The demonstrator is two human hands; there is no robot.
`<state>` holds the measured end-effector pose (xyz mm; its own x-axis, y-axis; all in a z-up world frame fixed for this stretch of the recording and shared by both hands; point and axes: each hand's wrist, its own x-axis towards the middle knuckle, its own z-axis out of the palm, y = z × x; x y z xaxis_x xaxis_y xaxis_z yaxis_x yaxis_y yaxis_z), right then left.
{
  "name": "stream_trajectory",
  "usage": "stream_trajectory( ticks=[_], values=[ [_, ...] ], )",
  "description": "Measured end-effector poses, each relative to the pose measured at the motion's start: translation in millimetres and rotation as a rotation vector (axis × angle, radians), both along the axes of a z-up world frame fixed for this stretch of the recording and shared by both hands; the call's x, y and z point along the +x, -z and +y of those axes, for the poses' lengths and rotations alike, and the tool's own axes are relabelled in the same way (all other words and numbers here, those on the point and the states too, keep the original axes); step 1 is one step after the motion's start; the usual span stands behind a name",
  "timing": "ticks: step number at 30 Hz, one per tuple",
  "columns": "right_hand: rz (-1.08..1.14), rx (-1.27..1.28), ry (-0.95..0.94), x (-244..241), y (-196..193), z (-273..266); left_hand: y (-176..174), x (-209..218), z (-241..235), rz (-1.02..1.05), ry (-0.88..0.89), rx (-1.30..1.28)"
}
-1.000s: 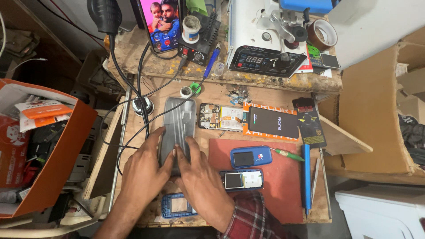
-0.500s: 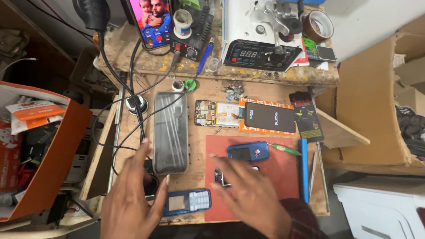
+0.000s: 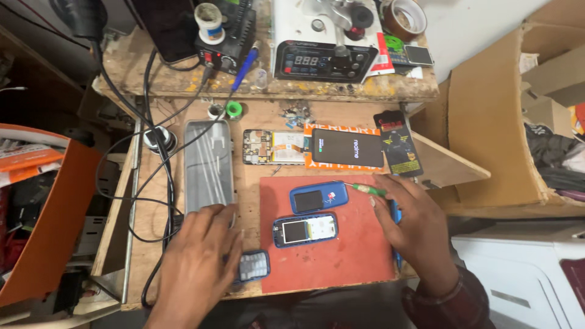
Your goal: The person removes a protective film from a smartphone screen and then handles a disassembled feature phone, peeling a white adhesive strip from its keypad area. The work is performed on a cluttered workbench with various tools and phone parts visible.
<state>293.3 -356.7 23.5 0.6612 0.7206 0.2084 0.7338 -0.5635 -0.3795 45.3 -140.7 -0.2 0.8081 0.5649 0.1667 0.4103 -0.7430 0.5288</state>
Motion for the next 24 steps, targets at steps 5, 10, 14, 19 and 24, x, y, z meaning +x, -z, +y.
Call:
stream_trajectory(
  ticks=[5, 10, 14, 19, 24],
  values=[
    [-0.004, 0.064, -0.116, -6, 15, -8, 12, 25, -15, -0.015, 0.159, 0.006],
    [0.07, 0.086, -0.185, -22, 36, -13, 24, 42, -25, 0.082, 0.248, -0.081],
    [0.123, 0.088, -0.221, -35, 49, -12, 28, 46, -27, 0.117, 0.255, -0.103],
    [0.175, 0.04, -0.23, -42, 56, -11, 31, 46, -27, 0.127, 0.283, -0.099],
    [-0.027, -0.062, -0.36, -61, 64, -12, 35, 45, -28, 0.102, 0.303, -0.103]
  ],
)
